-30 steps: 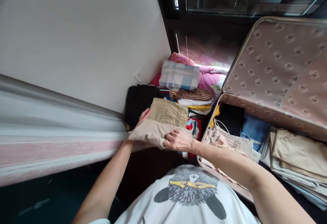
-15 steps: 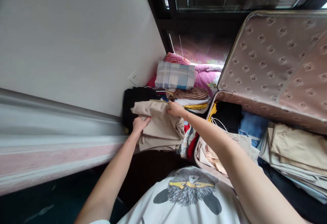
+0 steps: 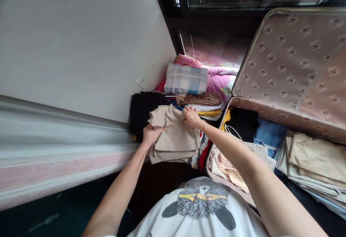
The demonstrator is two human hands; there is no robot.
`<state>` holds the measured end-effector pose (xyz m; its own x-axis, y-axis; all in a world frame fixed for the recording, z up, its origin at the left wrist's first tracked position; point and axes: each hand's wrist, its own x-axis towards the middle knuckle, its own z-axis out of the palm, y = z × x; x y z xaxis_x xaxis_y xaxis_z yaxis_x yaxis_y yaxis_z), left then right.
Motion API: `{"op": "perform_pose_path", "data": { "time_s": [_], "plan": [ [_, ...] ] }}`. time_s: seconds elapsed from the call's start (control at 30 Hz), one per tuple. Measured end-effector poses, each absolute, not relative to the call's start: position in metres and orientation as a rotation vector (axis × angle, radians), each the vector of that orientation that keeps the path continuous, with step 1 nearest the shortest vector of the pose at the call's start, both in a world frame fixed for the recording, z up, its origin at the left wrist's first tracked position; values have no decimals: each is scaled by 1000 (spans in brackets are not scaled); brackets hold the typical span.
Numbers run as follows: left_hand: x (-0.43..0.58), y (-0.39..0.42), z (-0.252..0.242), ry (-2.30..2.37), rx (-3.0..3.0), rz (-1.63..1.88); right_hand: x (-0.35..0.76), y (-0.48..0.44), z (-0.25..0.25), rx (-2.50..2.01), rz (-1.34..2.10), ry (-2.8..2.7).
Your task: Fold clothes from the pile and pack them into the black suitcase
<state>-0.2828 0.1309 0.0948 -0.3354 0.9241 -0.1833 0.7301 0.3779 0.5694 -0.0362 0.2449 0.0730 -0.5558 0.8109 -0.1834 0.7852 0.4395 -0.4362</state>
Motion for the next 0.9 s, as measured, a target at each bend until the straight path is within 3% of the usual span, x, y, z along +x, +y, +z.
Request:
{"op": "perform_pose_path", "data": {
  "time_s": [0.13,0.23,0.43,0.67,0.8,0.9],
  "plan": [
    [-277,97,95,1925,1880,668,-12,225,67,-1358,735,-2558],
    [-276,95,92,2100,1810,704,-6,221,61,-1375,674,-2564],
    [-273,126,95,2258,1880,471,-24,219,74,-1373,510,-2662],
    [-275,112,140,1602,1677,568,39,161,152,-772,552,-2663],
    [-238,92,176,1421,1437,424,128,112,211,-872,706,-2485],
    [-175,93,177,1275,1489,326,200,92,251,-1102,854,-2350]
  ]
}}
